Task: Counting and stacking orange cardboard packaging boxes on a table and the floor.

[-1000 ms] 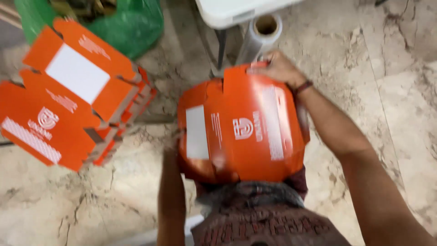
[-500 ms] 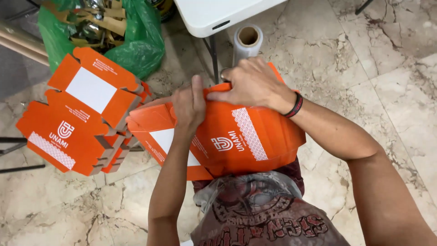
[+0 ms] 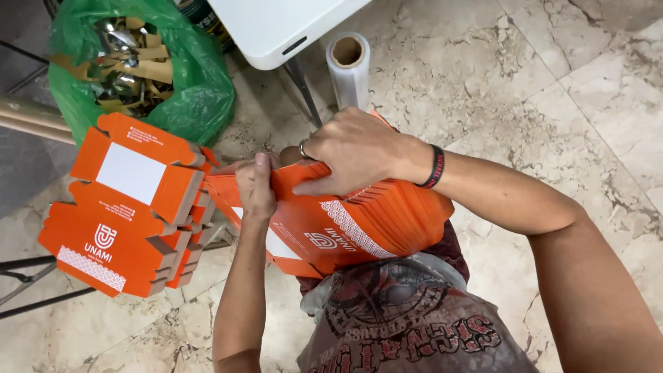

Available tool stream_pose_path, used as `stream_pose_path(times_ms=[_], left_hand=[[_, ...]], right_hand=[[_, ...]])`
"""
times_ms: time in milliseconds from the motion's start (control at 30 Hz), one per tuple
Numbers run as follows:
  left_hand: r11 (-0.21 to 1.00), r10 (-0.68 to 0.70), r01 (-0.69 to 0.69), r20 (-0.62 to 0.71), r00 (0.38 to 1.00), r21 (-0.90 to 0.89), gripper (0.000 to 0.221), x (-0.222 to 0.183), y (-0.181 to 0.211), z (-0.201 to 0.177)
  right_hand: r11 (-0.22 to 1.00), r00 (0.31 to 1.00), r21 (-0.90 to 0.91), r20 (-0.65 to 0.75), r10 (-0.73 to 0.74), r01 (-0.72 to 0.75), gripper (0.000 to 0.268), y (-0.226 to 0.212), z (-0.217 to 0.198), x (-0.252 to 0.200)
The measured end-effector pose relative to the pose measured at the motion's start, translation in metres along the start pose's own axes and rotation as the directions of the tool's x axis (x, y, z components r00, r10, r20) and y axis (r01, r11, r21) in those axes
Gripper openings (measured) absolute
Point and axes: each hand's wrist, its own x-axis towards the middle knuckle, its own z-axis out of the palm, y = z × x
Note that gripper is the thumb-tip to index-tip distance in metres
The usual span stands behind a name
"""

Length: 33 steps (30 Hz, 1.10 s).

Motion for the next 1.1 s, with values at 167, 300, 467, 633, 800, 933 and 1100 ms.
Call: stream_pose_path(times_ms=[167,300,467,633,800,933,1100], left_hand=[[0.999,-0.026,0.027,0.014,1.000,-0.030,0.065,0.006,0.009,-0.003],[0.998,0.001,-0.003,-0.035,0.999,-0.060,0.063,0.007,-0.002,-0.011],[0.997,0.046,-0.051,-0.067,0.997,-0.065,0.060,0.000,0.019,-0.021],[0.989,0.053,-0.070,-0.133,0.990,-0.129,0.062,-0.017,0.035,-0.035],[0.965,0.162,-0.194,-0.186,0.969,-0.174,0.059,-0.035,0.023,-0.057],[0.956,0.201,-0.237,-0.200,0.959,-0.176,0.057,-0.037,0.025,-0.056],[0.956,0.201,-0.237,-0.200,0.959,-0.176,0.057,-0.037,0.028,-0.054]], right_hand=[[0.986,0.966,-0.077,-0.198,-0.163,0.151,0.063,0.021,-0.026,-0.039],[0.849,0.963,0.528,-0.235,0.131,0.014,0.042,0.047,-0.029,-0.101],[0.549,0.994,0.836,-0.039,0.105,-0.025,0.055,0.043,0.001,-0.143],[0.460,0.998,0.886,-0.068,0.011,0.056,0.021,0.028,-0.005,-0.123],[0.371,0.998,0.926,-0.054,-0.045,0.067,0.017,0.018,-0.015,-0.102],[0.335,0.992,0.934,-0.110,-0.056,0.122,0.016,0.018,-0.009,-0.098],[0.345,0.988,0.928,-0.152,-0.001,0.143,0.019,0.024,0.011,-0.112]])
